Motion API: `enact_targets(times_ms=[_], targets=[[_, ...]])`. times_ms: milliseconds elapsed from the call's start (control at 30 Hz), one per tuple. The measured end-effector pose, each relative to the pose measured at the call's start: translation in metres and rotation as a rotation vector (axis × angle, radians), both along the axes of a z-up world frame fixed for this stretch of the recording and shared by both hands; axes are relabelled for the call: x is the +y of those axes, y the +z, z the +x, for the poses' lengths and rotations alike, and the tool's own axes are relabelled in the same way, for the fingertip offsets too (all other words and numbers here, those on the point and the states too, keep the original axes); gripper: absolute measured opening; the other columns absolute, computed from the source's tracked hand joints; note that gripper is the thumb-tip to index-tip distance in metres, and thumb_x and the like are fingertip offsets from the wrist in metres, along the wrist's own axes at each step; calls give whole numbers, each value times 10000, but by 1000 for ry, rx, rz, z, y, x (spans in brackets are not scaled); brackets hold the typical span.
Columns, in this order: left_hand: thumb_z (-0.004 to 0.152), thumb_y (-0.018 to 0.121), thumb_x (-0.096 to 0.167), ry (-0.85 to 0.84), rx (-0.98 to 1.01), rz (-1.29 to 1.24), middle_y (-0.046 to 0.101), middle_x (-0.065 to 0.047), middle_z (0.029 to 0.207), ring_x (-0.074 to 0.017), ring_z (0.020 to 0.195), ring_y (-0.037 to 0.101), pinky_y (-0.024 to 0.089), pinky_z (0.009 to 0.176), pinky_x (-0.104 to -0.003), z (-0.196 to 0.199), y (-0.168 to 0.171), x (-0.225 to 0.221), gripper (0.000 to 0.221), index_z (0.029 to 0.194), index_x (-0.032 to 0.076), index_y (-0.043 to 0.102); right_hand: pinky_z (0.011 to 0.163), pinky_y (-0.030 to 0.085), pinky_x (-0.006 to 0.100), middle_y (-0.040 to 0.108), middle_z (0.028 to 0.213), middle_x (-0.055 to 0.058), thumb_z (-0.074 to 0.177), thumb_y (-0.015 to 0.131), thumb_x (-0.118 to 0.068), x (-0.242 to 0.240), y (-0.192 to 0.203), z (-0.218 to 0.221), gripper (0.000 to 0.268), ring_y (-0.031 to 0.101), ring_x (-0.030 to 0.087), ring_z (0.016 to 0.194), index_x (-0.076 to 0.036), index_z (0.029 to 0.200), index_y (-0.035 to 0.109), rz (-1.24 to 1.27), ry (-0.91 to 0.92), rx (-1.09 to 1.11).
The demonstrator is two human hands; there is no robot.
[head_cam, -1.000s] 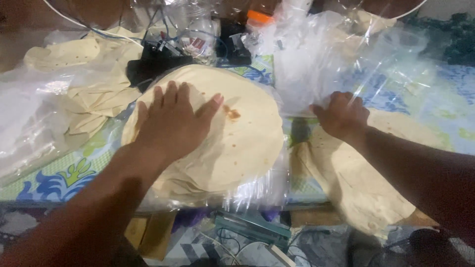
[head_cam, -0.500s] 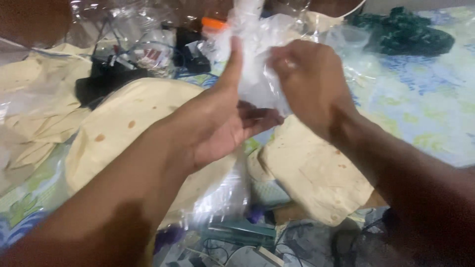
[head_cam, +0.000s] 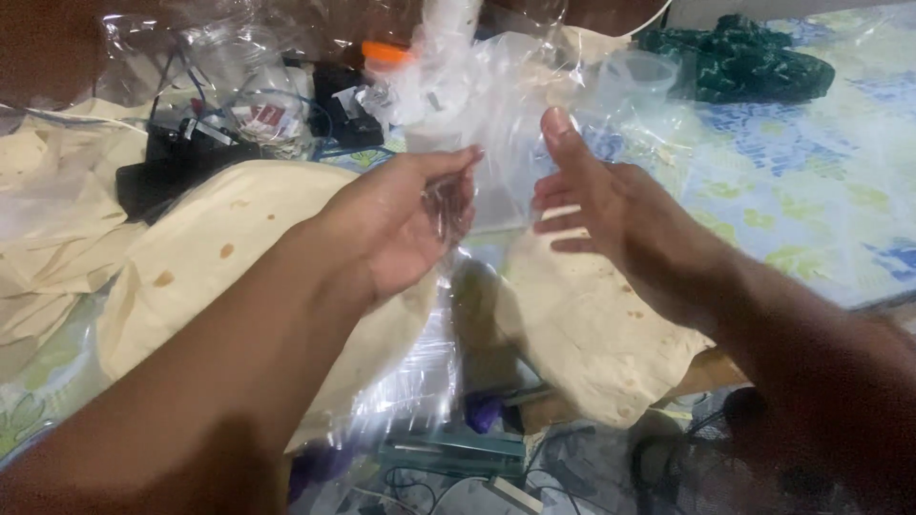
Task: The person stacks flat tortillas on top of each other and places them into plastic bags by hand on a table.
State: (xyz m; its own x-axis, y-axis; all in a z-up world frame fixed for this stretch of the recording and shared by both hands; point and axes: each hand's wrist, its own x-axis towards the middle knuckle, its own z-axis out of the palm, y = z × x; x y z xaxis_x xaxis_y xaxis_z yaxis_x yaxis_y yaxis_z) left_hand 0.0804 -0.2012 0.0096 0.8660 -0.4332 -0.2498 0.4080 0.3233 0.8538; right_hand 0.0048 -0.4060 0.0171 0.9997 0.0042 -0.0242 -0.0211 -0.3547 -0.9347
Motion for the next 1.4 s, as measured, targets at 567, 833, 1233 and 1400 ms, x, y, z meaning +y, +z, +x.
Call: enact_targets(times_ms=[567,833,1233,1400], targets=[[948,347,776,116,-175,21,574,-76,1007,-200,894,551,518,829,-385,4,13,18,872,1330,18,547,1098,481,505,611,1255,213,1014,450,-171,34,53,38,266,634,342,1237,1,1196,537,497,175,-128],[908,410,700,-21,58,-174,645,-134,1016,-259,847,671,610,816,-351,-5,35,28,760,1298,57,519,1190,429,556,549,1251,178,1131,442,-349,3,64,69,309,536,389,1377,-59,1054,515,612,666,-349],[1027,527,101,141,-2,-310,709,-94,959,-189,876,690,594,815,-305,50,18,84,190,1146,-11,624,1166,389,552,508,1499,265,1017,377,-526,48,41,62,675,535,387,1361,-25,1466,433,835,123,97],[1017,427,16,166,38,-572,720,-173,1212,-265,1152,694,602,983,-383,63,20,94,285,1231,-69,596,1130,456,493,519,1439,296,949,229,-695,54,-1,84,972,561,379,1342,89,1518,313,1122,197,689]])
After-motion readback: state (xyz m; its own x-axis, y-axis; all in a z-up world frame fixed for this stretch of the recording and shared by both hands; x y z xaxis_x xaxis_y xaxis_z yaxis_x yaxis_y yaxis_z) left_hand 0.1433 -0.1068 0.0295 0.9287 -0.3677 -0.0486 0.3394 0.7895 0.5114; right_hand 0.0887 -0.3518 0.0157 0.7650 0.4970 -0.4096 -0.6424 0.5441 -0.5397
